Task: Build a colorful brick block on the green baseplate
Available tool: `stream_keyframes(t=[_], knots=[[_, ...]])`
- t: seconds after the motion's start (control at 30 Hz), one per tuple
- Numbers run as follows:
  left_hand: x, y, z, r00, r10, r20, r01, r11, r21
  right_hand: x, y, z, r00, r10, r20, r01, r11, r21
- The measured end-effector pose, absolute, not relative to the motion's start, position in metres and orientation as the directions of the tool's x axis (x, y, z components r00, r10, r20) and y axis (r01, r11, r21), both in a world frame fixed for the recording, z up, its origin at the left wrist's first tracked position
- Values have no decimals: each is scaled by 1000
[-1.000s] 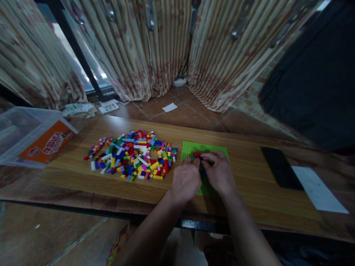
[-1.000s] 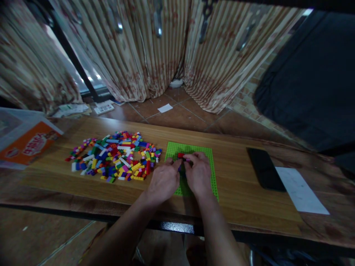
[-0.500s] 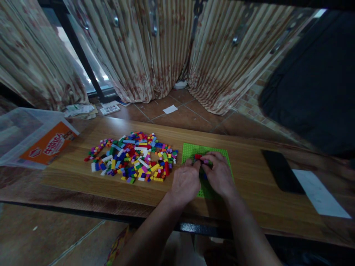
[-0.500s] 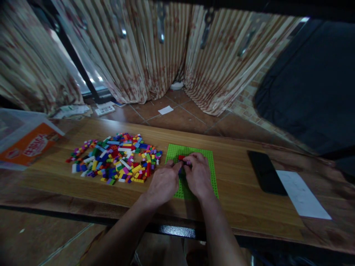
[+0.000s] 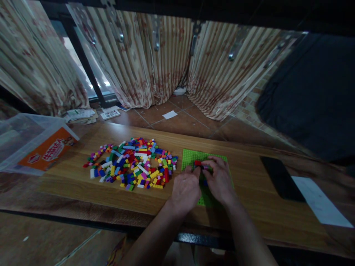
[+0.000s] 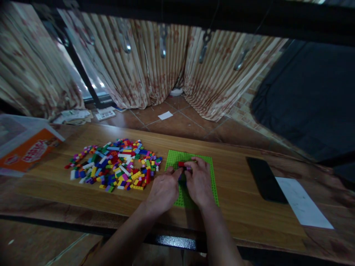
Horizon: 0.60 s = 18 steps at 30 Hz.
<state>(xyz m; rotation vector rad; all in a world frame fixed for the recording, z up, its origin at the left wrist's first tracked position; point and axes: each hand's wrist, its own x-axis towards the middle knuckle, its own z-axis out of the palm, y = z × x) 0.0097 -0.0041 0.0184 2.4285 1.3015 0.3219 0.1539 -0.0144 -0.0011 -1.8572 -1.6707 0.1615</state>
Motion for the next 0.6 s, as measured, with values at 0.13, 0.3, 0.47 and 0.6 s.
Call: stream_keyframes(t=[0.13,0.3,0.47,0.6], knots=[[11,-5,20,540,841,-5,766,-490,416,155,-16,-1,200,929,313,860,-13,-510],[13,-6,21,540,842,-12,774,-491,401,154,-15,-2,179,927,329,874,4,-486],[12,-6,23,549,835,-43,768,-484,419,155,-14,-3,145,932,333,886,28,-463],[11,-5,21,553,832,-38,757,-483,441,157,-14,-3,126,926,355,885,57,-462]])
